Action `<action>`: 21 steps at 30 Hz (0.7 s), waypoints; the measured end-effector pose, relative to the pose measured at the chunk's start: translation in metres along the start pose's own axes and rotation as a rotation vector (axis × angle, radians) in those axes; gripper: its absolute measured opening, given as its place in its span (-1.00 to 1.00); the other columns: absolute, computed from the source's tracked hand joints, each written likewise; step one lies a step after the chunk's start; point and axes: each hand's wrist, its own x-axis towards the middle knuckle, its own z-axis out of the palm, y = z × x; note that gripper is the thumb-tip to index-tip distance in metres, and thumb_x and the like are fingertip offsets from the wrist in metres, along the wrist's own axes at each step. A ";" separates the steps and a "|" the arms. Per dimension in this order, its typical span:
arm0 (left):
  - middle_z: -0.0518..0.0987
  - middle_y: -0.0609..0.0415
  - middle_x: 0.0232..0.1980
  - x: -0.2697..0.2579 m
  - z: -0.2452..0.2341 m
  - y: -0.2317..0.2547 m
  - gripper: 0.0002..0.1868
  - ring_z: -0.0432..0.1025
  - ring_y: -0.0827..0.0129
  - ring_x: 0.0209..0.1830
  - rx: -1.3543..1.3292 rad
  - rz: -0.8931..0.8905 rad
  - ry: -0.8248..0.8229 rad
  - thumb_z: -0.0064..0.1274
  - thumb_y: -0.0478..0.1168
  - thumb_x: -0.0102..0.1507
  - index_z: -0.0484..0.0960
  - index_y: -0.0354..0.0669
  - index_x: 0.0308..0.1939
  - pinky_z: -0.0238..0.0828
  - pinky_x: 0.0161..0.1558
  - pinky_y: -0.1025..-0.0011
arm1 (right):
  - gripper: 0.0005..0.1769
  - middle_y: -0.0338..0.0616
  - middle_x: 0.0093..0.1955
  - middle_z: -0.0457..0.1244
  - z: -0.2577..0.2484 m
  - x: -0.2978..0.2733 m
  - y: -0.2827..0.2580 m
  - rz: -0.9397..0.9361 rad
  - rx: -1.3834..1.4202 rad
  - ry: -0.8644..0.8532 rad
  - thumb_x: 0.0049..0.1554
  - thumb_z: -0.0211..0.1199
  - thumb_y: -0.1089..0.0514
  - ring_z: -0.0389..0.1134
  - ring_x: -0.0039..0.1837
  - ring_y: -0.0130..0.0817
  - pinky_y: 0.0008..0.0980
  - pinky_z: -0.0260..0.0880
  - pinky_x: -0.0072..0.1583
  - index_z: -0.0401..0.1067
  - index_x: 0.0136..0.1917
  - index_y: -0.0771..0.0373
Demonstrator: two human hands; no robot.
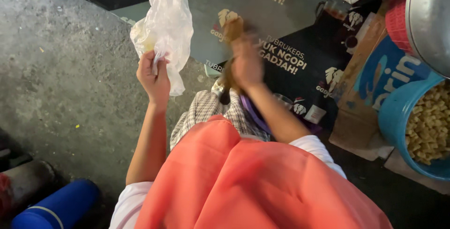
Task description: The person cleans various surfaces in a small shop using a cloth. They wipe a green plastic rack, a table with a branded mat, and the area around a water dispenser and kettle. The person moves between these areas to clean them thoroughly.
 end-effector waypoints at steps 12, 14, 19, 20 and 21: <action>0.56 0.03 -0.05 0.029 0.046 0.007 -0.84 0.48 0.47 -0.12 -0.081 0.030 -0.157 -0.10 -0.60 0.37 0.47 -0.41 -0.01 0.48 -0.03 0.49 | -0.46 0.06 0.67 -0.11 -0.062 0.009 -0.047 -0.242 -0.071 0.122 0.15 0.21 0.15 -0.21 0.69 0.03 0.13 -0.15 0.58 0.37 0.40 0.24; 0.57 0.00 -0.05 0.030 0.062 0.009 -0.84 0.49 0.45 -0.11 -0.106 0.020 -0.239 -0.12 -0.61 0.37 0.47 -0.42 -0.03 0.47 -0.01 0.48 | -0.37 0.04 0.68 -0.17 -0.056 -0.001 -0.041 -0.267 -0.030 0.139 0.22 0.20 0.08 -0.23 0.68 -0.02 0.13 -0.12 0.56 0.27 0.52 0.27; 0.49 0.01 -0.08 0.023 0.109 0.013 -0.86 0.53 0.41 -0.07 -0.141 0.098 -0.416 -0.10 -0.62 0.35 0.43 -0.42 -0.08 0.51 -0.01 0.47 | -0.42 -0.12 0.69 -0.08 -0.044 -0.042 -0.003 -0.057 -0.161 0.181 0.31 0.11 0.09 -0.12 0.69 -0.21 0.11 -0.08 0.59 0.23 0.58 0.12; 0.48 0.01 -0.08 0.019 0.118 0.014 -0.86 0.53 0.42 -0.08 -0.158 0.093 -0.453 -0.10 -0.61 0.34 0.41 -0.42 -0.09 0.51 -0.02 0.47 | -0.45 -0.14 0.68 -0.06 -0.046 -0.053 0.010 0.010 -0.190 0.211 0.32 0.10 0.10 -0.09 0.69 -0.22 0.11 -0.08 0.59 0.25 0.57 0.11; 0.48 0.01 -0.07 0.015 0.126 0.015 -0.87 0.50 0.42 -0.08 -0.166 0.081 -0.487 -0.09 -0.61 0.33 0.41 -0.41 -0.10 0.50 -0.01 0.48 | -0.47 -0.15 0.68 -0.03 -0.050 -0.067 0.024 0.076 -0.219 0.239 0.34 0.08 0.11 -0.06 0.69 -0.24 0.11 -0.07 0.60 0.27 0.56 0.09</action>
